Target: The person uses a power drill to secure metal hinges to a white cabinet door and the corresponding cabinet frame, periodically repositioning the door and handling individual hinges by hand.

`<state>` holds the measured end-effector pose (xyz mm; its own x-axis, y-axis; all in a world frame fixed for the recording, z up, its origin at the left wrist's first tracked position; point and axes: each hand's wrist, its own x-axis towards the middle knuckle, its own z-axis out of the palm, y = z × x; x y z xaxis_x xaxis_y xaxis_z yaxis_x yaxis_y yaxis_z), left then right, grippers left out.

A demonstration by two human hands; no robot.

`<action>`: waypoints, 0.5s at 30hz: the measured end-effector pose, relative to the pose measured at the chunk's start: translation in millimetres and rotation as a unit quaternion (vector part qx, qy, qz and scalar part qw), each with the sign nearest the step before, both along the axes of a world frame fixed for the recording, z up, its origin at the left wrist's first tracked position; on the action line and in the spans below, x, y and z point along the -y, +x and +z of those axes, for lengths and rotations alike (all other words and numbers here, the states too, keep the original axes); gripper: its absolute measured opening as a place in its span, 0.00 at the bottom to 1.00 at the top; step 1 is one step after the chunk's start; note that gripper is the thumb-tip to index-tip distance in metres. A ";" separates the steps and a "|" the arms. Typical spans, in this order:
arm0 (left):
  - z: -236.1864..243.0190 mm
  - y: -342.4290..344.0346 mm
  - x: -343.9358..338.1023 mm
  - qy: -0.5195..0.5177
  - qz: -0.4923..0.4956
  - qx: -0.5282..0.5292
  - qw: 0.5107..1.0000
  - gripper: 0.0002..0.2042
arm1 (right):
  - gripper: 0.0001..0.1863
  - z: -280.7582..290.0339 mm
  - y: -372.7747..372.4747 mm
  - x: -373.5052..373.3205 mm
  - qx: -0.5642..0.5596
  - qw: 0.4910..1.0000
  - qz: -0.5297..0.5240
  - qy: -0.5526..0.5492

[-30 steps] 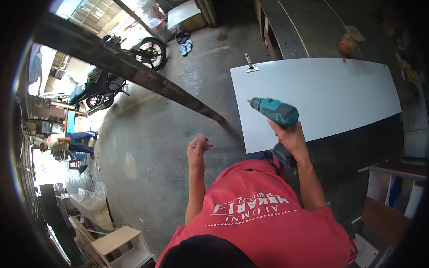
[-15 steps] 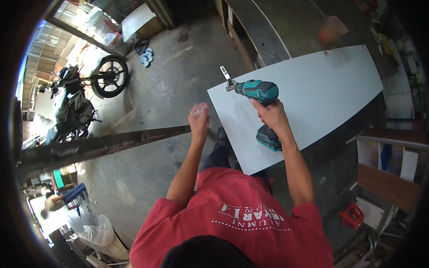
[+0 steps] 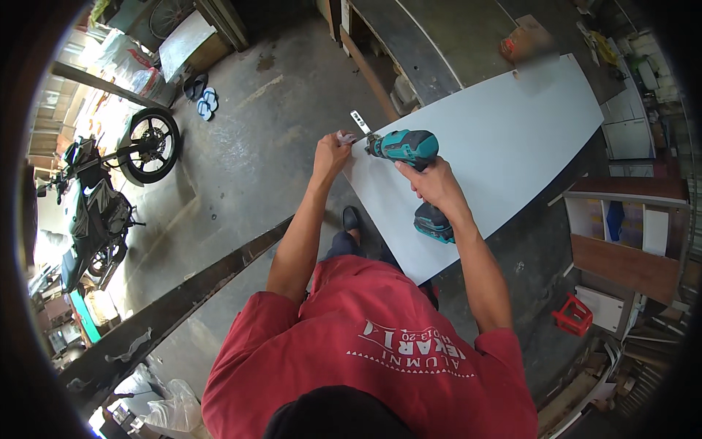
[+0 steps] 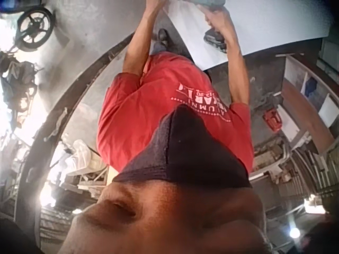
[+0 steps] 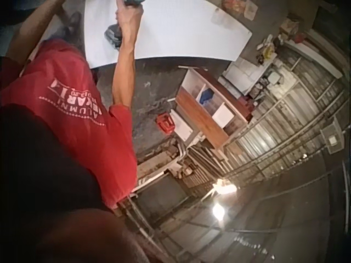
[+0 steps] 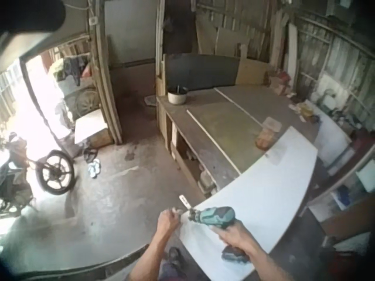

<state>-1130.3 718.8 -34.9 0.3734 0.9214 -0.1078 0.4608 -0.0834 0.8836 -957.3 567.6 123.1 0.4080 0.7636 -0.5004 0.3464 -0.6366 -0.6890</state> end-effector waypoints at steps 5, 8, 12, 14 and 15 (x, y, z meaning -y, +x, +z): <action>-3.1 -4.7 -8.9 -0.027 -0.004 0.024 0.999 0.13 | 0.24 18.4 -11.5 -27.6 0.094 0.993 0.065 0.001; -6.1 -4.1 -8.3 -0.015 -0.007 0.019 1.000 0.13 | 0.25 30.6 -10.5 -55.4 0.141 0.974 0.153 -0.085; -8.4 -3.5 -7.0 -0.024 -0.007 0.053 0.998 0.12 | 0.22 37.3 -10.2 -77.8 0.148 0.962 0.206 -0.100; -7.6 -4.3 -6.2 -0.005 -0.010 0.053 0.999 0.12 | 0.22 37.8 -10.0 -80.6 0.142 0.962 0.207 -0.105; -6.4 -5.1 -6.0 0.001 -0.013 0.047 0.999 0.12 | 0.22 37.8 -10.4 -81.0 0.134 0.962 0.210 -0.116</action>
